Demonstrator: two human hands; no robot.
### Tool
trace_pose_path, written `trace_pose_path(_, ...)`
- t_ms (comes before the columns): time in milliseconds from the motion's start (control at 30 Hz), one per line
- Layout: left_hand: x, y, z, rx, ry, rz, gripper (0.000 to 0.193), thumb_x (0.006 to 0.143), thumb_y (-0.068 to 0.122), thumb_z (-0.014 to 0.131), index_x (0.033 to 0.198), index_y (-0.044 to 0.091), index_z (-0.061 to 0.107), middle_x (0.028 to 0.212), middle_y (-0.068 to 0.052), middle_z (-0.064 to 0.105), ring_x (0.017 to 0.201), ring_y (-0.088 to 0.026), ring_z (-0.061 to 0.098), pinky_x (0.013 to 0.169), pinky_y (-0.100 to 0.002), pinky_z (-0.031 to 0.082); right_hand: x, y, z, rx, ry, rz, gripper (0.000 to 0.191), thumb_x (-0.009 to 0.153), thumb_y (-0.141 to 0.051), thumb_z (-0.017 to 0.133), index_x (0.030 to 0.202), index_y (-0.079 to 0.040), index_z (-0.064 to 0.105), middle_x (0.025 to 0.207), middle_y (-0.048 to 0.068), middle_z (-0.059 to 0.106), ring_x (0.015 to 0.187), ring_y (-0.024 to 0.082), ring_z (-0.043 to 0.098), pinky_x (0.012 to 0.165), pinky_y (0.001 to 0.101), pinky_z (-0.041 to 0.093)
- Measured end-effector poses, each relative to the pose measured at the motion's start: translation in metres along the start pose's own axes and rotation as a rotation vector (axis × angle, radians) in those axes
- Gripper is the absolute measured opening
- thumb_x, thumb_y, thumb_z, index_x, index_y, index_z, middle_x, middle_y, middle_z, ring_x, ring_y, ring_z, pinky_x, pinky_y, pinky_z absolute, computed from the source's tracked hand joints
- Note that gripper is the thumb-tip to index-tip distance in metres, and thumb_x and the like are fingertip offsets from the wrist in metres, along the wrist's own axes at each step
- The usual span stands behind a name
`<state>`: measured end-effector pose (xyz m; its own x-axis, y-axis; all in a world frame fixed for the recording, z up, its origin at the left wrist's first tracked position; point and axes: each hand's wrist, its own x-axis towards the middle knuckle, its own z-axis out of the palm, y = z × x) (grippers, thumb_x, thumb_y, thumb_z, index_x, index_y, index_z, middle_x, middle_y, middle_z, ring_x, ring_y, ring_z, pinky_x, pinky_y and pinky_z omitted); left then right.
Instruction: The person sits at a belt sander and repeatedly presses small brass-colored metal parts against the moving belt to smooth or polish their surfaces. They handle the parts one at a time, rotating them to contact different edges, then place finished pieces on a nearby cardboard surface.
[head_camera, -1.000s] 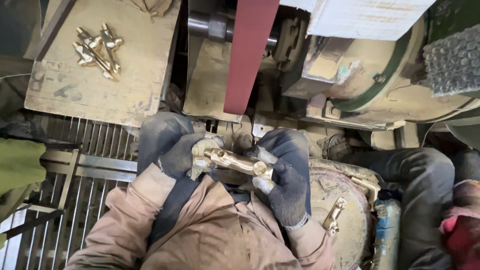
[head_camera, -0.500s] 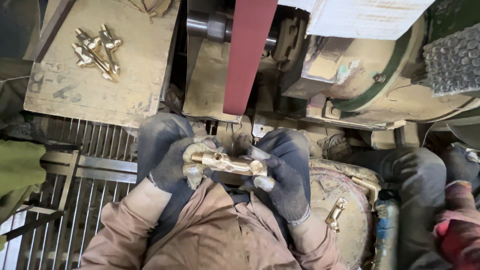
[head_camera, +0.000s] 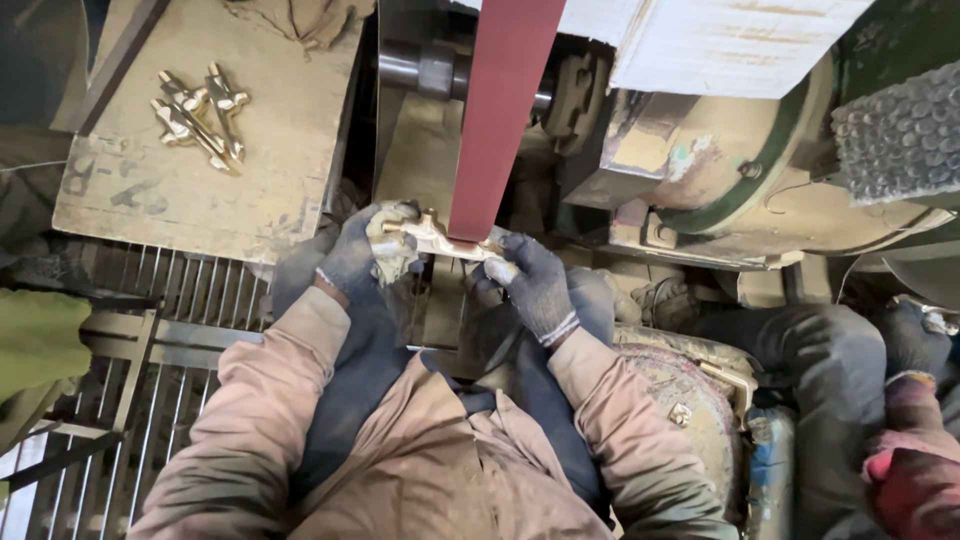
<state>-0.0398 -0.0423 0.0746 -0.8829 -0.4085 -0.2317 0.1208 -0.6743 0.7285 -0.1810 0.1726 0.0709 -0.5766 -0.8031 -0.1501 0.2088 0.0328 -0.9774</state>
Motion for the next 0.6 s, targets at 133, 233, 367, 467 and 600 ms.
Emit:
trace_pose_path(133,0.004,-0.003,0.003,0.082,-0.01,0.075,0.047,0.082,-0.007,0.075,0.127,-0.003,0.062,0.11,-0.016,0.071,0.089,-0.025,0.074,0.072,-0.039,0.064,0.006,0.002,0.002,-0.155,0.057,0.0,0.033,0.095,-0.002,0.062,0.127,0.004,0.064,0.098,0.01,0.075,0.08,0.013,0.07,0.071,0.0266,0.06)
trace_pose_path(233,0.006,-0.005,0.006,0.051,0.031,0.055,0.043,0.082,-0.006,0.074,0.123,-0.002,0.062,0.1,-0.017,0.071,0.076,-0.026,0.073,0.063,-0.04,0.063,0.008,0.001,0.004,0.03,0.061,0.113,0.027,0.1,-0.006,0.059,0.125,0.003,0.065,0.098,0.01,0.075,0.079,0.014,0.07,0.07,0.0273,0.061)
trace_pose_path(367,0.008,-0.01,0.009,0.076,0.14,0.01,0.037,0.083,-0.005,0.071,0.118,-0.003,0.063,0.091,-0.016,0.072,0.068,-0.026,0.072,0.055,-0.039,0.061,0.017,0.002,0.007,0.099,0.094,0.195,0.023,0.1,-0.01,0.059,0.118,0.003,0.067,0.092,0.011,0.074,0.071,0.017,0.07,0.062,0.0309,0.06)
trace_pose_path(467,0.009,-0.016,0.008,0.102,0.173,0.018,0.03,0.085,-0.007,0.071,0.115,-0.005,0.063,0.091,-0.015,0.072,0.068,-0.026,0.072,0.054,-0.04,0.061,0.023,0.003,0.006,0.166,0.122,0.25,0.022,0.101,-0.014,0.061,0.113,0.004,0.067,0.089,0.012,0.073,0.068,0.018,0.069,0.059,0.0321,0.059)
trace_pose_path(600,0.014,-0.024,0.009,0.181,0.234,0.035,0.024,0.088,-0.003,0.068,0.111,-0.007,0.067,0.087,-0.016,0.074,0.067,-0.026,0.073,0.054,-0.04,0.061,0.033,0.003,0.005,0.201,0.149,0.341,0.024,0.1,-0.019,0.063,0.108,0.003,0.066,0.085,0.015,0.072,0.061,0.021,0.069,0.054,0.0341,0.059)
